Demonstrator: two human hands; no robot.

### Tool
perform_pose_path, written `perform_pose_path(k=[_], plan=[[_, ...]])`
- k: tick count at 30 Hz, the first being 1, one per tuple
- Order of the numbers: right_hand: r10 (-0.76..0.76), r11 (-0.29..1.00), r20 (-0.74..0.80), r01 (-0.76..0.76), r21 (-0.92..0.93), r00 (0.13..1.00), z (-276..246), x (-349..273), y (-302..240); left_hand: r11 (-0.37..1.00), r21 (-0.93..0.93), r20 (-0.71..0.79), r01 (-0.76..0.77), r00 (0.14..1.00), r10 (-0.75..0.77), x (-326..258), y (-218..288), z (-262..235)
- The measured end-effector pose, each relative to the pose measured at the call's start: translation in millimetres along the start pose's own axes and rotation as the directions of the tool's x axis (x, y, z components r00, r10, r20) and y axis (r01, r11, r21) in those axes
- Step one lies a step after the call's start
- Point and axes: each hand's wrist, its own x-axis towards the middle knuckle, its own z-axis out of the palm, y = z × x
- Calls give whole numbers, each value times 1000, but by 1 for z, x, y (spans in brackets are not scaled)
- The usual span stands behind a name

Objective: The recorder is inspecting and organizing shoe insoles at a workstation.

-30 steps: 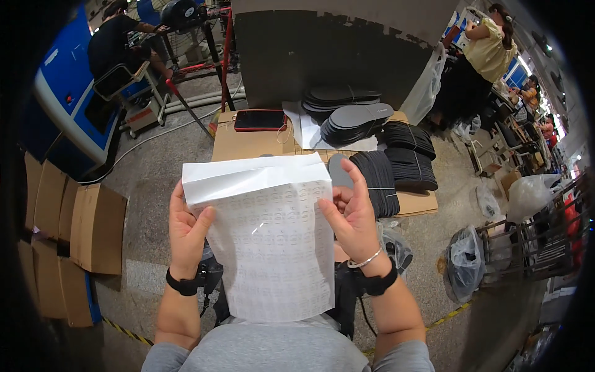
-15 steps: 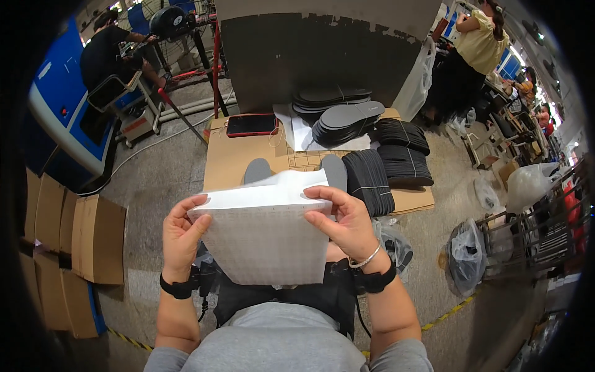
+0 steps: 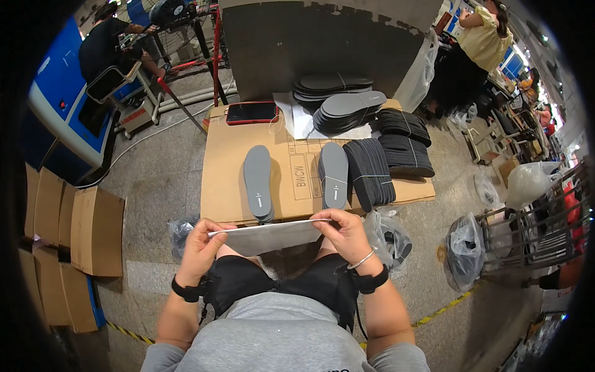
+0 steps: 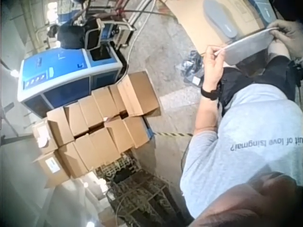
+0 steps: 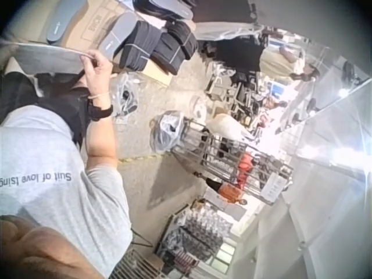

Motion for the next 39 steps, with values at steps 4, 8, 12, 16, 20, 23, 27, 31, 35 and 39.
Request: perform_pose_path(k=[4, 8, 12, 16, 20, 23, 27, 31, 35, 39], plan=[[143, 987, 13, -144, 69, 990, 11, 2, 46, 968, -176, -62, 180, 979, -193, -2, -50, 5], [-206, 812, -157, 79, -579, 966, 26, 2, 25, 928, -244, -62, 280, 951, -303, 5, -53, 20], [-412, 600, 69, 328, -730, 908, 52, 12, -8, 918, -255, -103, 304, 935, -339, 17, -59, 21], [-454, 365, 76, 263, -893, 888, 59, 18, -37, 911, -270, -122, 312, 927, -354, 21, -54, 14], [-384, 493, 125, 317, -810, 915, 62, 24, -31, 903, -300, -15, 308, 945, -328, 20, -54, 22], [-260, 650, 355, 434, -624, 898, 82, 30, -15, 865, -383, 72, 325, 944, -323, 24, -48, 34], [-91, 804, 320, 260, -535, 943, 85, 37, 4, 800, -430, 128, 419, 905, -406, 24, -46, 30], [-308, 749, 226, 382, -542, 924, 95, 37, 0, 743, -467, 178, 480, 874, -452, 19, -62, 21], [-401, 655, 240, 460, -599, 884, 100, 38, 3, 754, -456, 168, 472, 878, -449, 22, -53, 28], [-402, 613, 254, 465, -639, 880, 102, 35, 4, 761, -456, 167, 462, 884, -437, 22, -56, 31]])
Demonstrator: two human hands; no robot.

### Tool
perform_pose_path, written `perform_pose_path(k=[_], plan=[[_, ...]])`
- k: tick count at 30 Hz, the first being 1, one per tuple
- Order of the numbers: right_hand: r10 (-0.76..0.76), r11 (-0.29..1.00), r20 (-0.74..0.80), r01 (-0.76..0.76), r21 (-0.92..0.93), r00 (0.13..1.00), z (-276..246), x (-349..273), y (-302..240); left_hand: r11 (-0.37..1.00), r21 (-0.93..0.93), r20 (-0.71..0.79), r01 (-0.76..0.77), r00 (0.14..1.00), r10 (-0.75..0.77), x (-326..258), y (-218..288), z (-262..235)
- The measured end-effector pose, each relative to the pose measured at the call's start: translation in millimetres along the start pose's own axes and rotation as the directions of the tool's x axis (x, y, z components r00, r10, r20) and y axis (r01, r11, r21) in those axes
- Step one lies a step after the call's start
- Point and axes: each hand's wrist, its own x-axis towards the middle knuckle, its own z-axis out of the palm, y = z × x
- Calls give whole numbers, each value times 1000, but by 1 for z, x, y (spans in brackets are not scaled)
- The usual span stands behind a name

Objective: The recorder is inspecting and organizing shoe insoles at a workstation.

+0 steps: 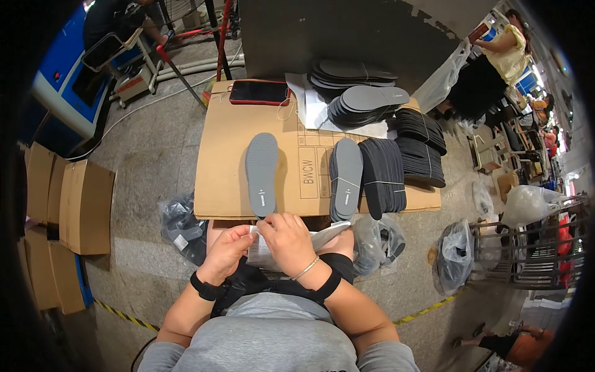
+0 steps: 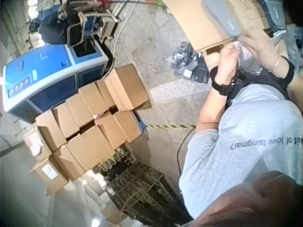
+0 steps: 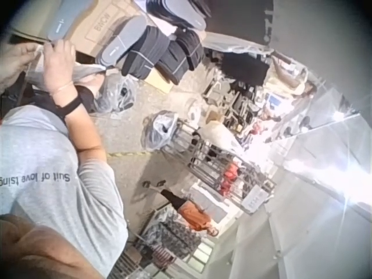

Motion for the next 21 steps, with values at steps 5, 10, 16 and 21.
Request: perform_pose_path(k=[5, 10, 16, 21], plan=[[57, 998, -19, -56, 34, 998, -2, 2, -5, 1000, 1, 8, 1, 1000, -1, 3, -4, -3], [-9, 999, -58, 7, -35, 998, 6, -3, -7, 996, -46, -45, 74, 996, -76, 3, -5, -7], [32, 998, -61, -28, 61, 998, 6, -3, -6, 995, -85, 16, 59, 998, -58, 2, 3, 2], [350, 785, 278, -442, 435, 895, -18, 28, 5, 999, -41, -31, 26, 999, -27, 0, 1, -4]])
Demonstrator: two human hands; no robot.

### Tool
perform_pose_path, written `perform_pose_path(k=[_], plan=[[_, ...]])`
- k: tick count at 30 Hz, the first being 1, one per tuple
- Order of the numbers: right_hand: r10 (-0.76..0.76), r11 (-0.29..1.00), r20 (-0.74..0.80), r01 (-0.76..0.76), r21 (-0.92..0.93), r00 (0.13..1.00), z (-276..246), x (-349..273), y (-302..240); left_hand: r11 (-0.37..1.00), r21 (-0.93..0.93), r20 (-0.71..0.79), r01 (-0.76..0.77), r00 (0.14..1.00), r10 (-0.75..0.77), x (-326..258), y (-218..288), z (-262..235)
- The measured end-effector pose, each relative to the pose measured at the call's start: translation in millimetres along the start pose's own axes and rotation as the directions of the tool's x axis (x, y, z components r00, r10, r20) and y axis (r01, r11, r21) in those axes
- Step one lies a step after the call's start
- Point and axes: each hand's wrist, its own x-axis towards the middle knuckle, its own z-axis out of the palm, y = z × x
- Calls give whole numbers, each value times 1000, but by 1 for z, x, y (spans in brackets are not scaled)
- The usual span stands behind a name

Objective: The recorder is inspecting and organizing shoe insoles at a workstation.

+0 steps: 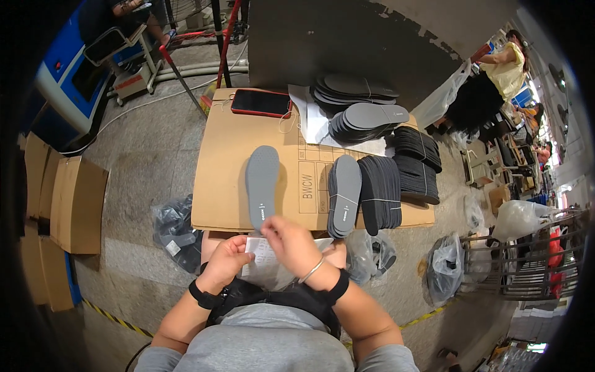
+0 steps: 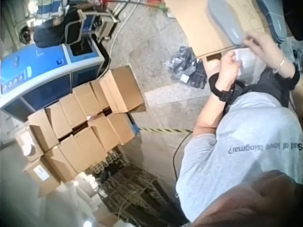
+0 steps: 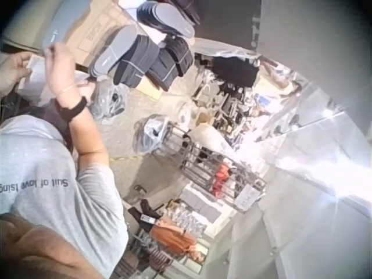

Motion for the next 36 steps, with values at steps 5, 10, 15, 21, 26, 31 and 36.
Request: perform_pose_path(k=[5, 10, 15, 21, 26, 31, 36], plan=[[-113, 978, 181, 141, -152, 977, -21, 64, 20, 660, 662, 152, -355, 926, 345, -7, 5, 20], [-209, 882, 500, 383, -274, 841, -11, 101, 29, 470, 780, 222, -414, 884, 411, -6, -3, 20], [-64, 911, 588, 288, -295, 806, -6, 115, 25, 428, 792, 246, -435, 869, 429, -5, -2, 22], [16, 905, 614, 250, -343, 789, -4, 116, 17, 479, 787, 215, -389, 901, 378, -6, -1, 22], [-115, 865, 556, 358, -351, 823, 1, 110, 28, 458, 797, 219, -394, 895, 389, -4, -3, 21], [-108, 866, 506, 331, -375, 856, 4, 105, 30, 483, 800, 186, -357, 912, 366, -4, -2, 22], [-130, 862, 496, 345, -372, 859, 3, 102, 31, 441, 806, 212, -395, 888, 407, -1, -5, 20]])
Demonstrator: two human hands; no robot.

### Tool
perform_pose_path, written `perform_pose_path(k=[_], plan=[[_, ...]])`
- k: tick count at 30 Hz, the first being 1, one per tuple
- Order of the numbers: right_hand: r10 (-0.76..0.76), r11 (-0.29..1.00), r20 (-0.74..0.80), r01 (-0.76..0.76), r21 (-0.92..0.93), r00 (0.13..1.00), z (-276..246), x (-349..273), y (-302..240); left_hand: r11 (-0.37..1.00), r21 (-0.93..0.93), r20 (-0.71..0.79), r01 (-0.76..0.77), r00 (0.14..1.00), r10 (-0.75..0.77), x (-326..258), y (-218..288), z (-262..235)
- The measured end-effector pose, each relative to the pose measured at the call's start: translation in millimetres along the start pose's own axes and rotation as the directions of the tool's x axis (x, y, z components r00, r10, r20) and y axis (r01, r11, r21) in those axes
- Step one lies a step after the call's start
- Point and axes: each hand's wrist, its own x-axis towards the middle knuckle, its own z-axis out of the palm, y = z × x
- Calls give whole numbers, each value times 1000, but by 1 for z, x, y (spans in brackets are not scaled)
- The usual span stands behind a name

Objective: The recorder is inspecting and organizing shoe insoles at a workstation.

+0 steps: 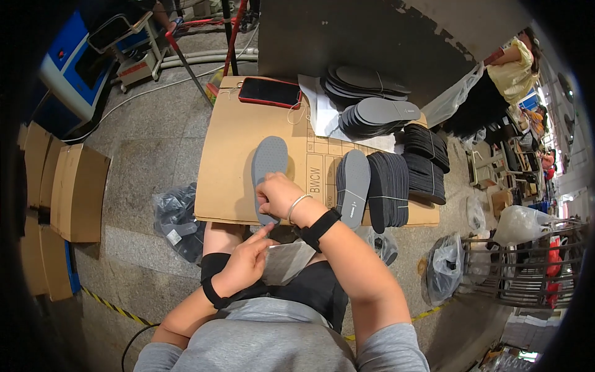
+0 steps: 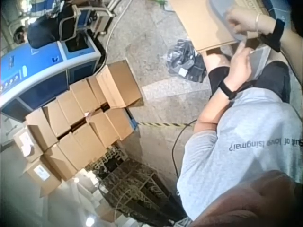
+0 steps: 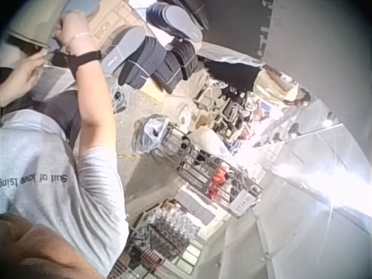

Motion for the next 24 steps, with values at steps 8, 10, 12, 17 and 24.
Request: perform_pose_path(k=[8, 10, 12, 17, 24], plan=[[82, 996, -339, -85, 8, 937, 20, -4, 2, 1000, -7, 8, 8, 1000, -8, -4, 4, -1], [186, 962, -457, -257, -96, 870, 23, -6, -14, 995, -67, 23, 76, 997, -75, -8, 6, -1], [221, 947, -463, -302, -108, 858, 30, -3, -19, 997, 8, -33, -71, 997, 71, -15, -2, 1], [244, 963, -570, -264, 49, 784, 25, -12, -14, 939, -273, 14, 209, 977, -213, -21, -5, -3], [206, 920, -677, -375, -111, 707, 8, -57, 2, 642, -720, 77, 264, 949, -305, -17, -23, -2]])
